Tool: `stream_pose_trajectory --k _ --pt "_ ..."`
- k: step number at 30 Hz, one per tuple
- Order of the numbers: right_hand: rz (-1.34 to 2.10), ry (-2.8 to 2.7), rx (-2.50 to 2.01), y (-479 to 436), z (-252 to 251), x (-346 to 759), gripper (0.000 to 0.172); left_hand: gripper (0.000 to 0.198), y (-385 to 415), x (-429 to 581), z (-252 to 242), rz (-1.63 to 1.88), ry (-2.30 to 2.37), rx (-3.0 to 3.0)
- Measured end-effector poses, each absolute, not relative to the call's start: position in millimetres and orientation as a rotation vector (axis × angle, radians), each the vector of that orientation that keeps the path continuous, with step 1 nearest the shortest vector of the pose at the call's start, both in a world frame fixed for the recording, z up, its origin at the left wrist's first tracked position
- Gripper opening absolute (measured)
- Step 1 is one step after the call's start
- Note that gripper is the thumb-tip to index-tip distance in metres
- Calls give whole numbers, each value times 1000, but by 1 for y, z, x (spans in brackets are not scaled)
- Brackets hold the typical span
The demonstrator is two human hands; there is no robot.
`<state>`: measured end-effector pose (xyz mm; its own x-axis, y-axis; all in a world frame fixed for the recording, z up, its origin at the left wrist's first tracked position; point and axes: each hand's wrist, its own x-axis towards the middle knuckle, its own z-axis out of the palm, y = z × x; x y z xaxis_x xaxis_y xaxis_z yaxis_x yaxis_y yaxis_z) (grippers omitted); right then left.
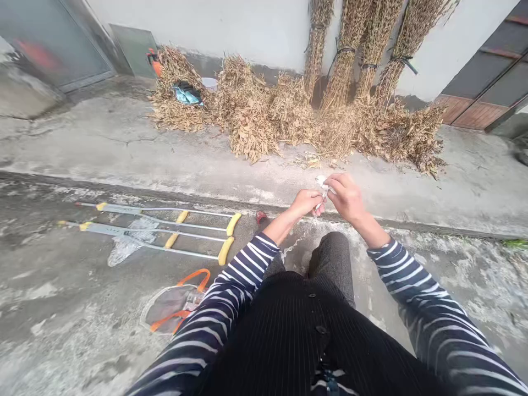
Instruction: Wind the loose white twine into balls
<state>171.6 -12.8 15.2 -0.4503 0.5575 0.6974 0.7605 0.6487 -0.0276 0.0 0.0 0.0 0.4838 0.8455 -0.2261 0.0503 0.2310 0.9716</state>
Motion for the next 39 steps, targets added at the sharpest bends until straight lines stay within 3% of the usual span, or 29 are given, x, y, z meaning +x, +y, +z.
stream_pose_trajectory --k 8,14,20,25,31,39 --pt "-333 -2129 -1103 5 16 185 21 21 3 -16 -37 467 994 1265" --pt "-309 -2034 -1050 33 17 172 15 15 2 -52 -65 696 943 1124" --pt "-216 -2052 -996 44 17 125 19 43 18 -60 -34 938 761 1029" --pt "-215 -2103 -946 40 18 107 18 12 24 -58 -10 1017 832 1006" --pt "-291 -2314 -892 23 27 102 21 15 6 -71 -8 884 928 1080" --pt "-341 -2321 -1075 13 23 124 22 18 -16 -75 -53 705 983 1031"
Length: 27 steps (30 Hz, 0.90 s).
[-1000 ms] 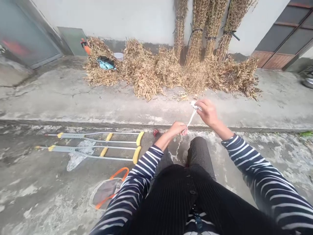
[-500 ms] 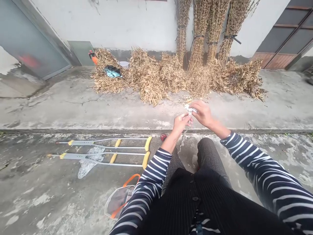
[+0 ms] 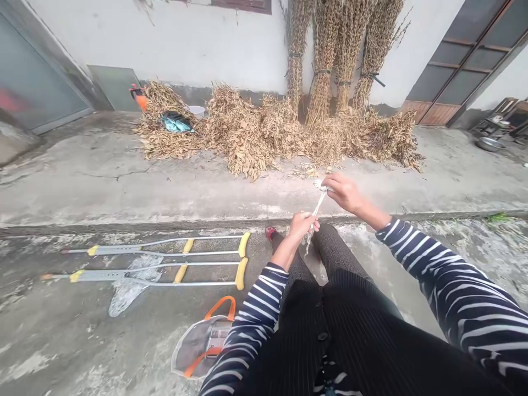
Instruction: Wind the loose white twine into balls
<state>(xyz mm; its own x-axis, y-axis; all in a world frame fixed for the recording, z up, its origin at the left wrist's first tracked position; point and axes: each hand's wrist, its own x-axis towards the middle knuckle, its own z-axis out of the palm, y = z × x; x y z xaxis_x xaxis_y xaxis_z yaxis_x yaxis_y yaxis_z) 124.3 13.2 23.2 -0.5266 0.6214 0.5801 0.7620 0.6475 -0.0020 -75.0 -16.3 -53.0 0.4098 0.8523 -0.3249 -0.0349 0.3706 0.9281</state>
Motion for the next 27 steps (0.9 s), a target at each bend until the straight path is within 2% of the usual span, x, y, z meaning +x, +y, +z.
stream_pose_trajectory --k 5,16,23,27 --pt "-334 -2223 -1204 12 20 146 20 16 -17 -82 -88 614 1030 1113" --pt "-204 -1989 -1123 21 14 172 21 13 19 -81 -138 563 1240 1194" --pt "-179 -1771 -1080 39 9 217 22 15 56 -51 -105 725 1417 1201" --pt "-169 -1648 -1028 58 16 235 20 15 64 -52 -75 871 1326 1175"
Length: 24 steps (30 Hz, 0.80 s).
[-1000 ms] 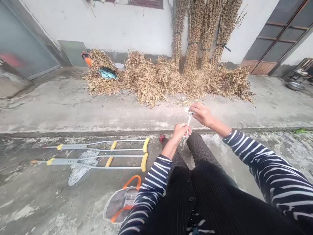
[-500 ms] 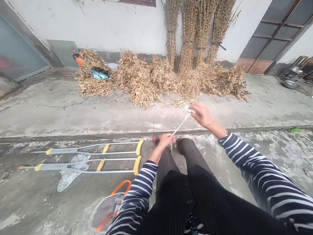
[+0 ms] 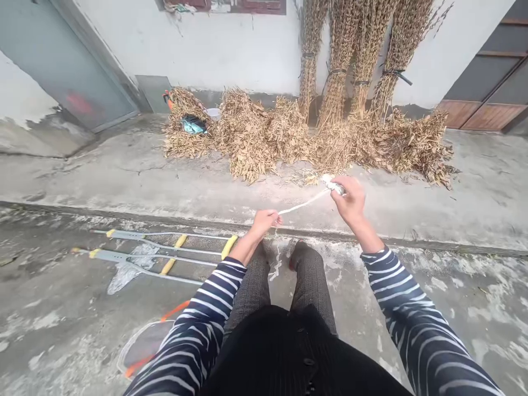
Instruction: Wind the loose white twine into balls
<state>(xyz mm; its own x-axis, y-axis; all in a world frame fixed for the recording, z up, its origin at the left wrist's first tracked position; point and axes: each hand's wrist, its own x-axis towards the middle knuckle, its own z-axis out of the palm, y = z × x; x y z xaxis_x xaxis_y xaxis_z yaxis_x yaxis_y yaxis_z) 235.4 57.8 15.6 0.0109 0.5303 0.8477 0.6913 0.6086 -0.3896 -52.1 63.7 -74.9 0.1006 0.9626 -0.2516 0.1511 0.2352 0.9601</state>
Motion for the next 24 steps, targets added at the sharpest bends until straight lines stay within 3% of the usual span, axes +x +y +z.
stream_pose_trajectory --k 6,12,16,24 --pt "-7 -1548 -1103 75 9 234 19 15 34 -41 -76 752 1253 1203" --pt "91 -1730 -988 72 -8 194 18 34 30 17 -51 1174 1081 1105" --pt "66 -1806 -890 67 -11 176 17 17 33 27 -28 1277 1010 1116" --pt "122 -1826 -801 55 -14 172 15 15 15 17 -17 1196 1017 1083"
